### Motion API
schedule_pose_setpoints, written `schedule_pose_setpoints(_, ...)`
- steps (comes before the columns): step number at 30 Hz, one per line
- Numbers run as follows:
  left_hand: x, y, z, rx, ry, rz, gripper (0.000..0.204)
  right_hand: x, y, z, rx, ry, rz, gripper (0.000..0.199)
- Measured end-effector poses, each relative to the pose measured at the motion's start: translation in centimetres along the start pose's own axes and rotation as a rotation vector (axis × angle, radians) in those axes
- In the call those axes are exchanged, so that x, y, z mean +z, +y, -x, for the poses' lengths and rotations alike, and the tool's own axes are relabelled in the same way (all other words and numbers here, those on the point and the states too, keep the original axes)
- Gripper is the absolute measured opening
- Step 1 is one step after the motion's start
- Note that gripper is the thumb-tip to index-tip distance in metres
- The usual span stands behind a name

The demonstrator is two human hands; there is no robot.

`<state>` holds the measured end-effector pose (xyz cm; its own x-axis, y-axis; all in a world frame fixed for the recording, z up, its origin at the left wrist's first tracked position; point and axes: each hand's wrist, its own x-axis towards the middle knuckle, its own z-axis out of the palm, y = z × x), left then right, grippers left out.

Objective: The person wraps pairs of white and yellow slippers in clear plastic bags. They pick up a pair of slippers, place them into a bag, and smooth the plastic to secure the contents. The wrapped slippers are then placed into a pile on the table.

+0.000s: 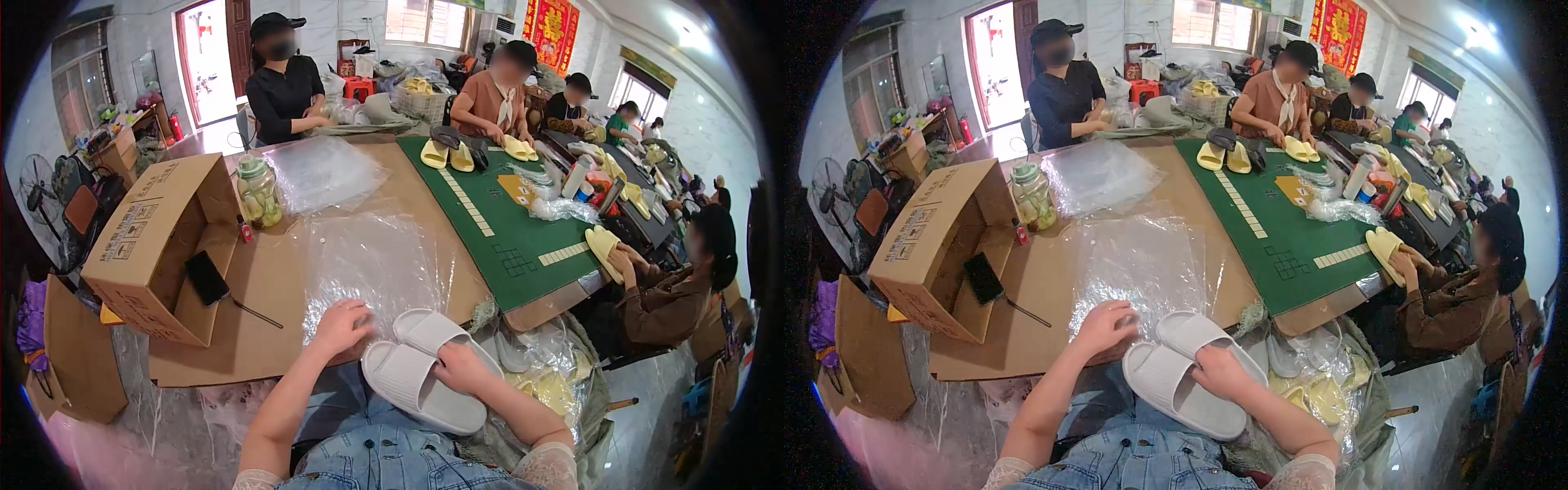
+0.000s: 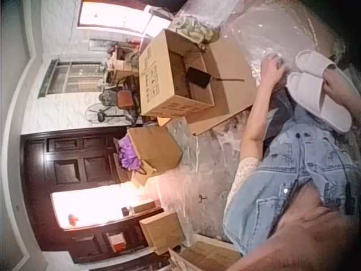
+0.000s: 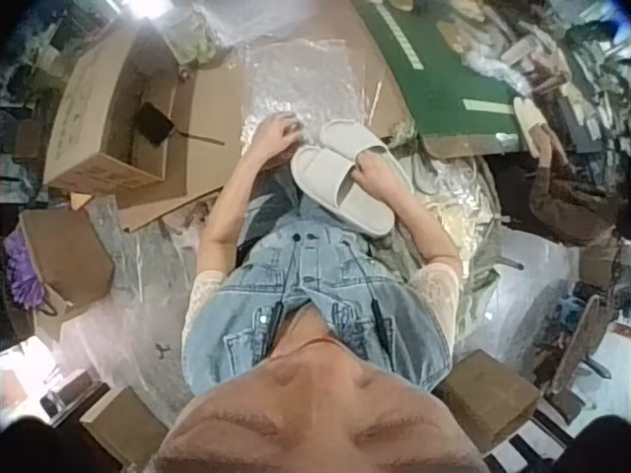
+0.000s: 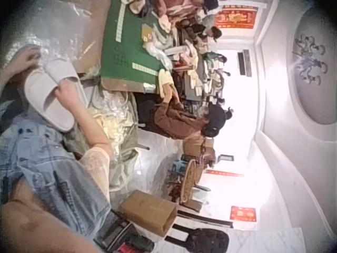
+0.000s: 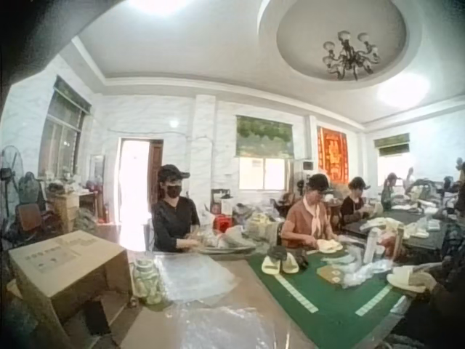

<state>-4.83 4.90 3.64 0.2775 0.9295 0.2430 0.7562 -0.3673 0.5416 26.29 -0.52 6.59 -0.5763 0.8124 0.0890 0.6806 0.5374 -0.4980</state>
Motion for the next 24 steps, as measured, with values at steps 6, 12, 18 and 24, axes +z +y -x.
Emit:
schedule_pose_setpoints(6,-0.3,-0.5,1.3,0.127,-0.067,-0.12,0.055,-0.2,0.5,0.7,0.054,0.025,0.005,0.031)
schedule_pose_setpoints(12,0.7,-1.3,1.7,0.157,0.057,-0.082,0.031,0.3,0.9,1.3,0.143,0.013,0.013,0.029)
schedule_pose_setpoints(18,-0.1,-0.2,1.2,0.064,0.098,0.093,0.027,-0.1,-1.3,1.9,-0.009,0.025,-0.083,0.023)
schedule_pose_setpoints(24,-1.6,2.0,1.5,0.108,0.076,0.11,0.029,0.6,-0.7,-0.2,0.102,0.174,-0.024,0.024)
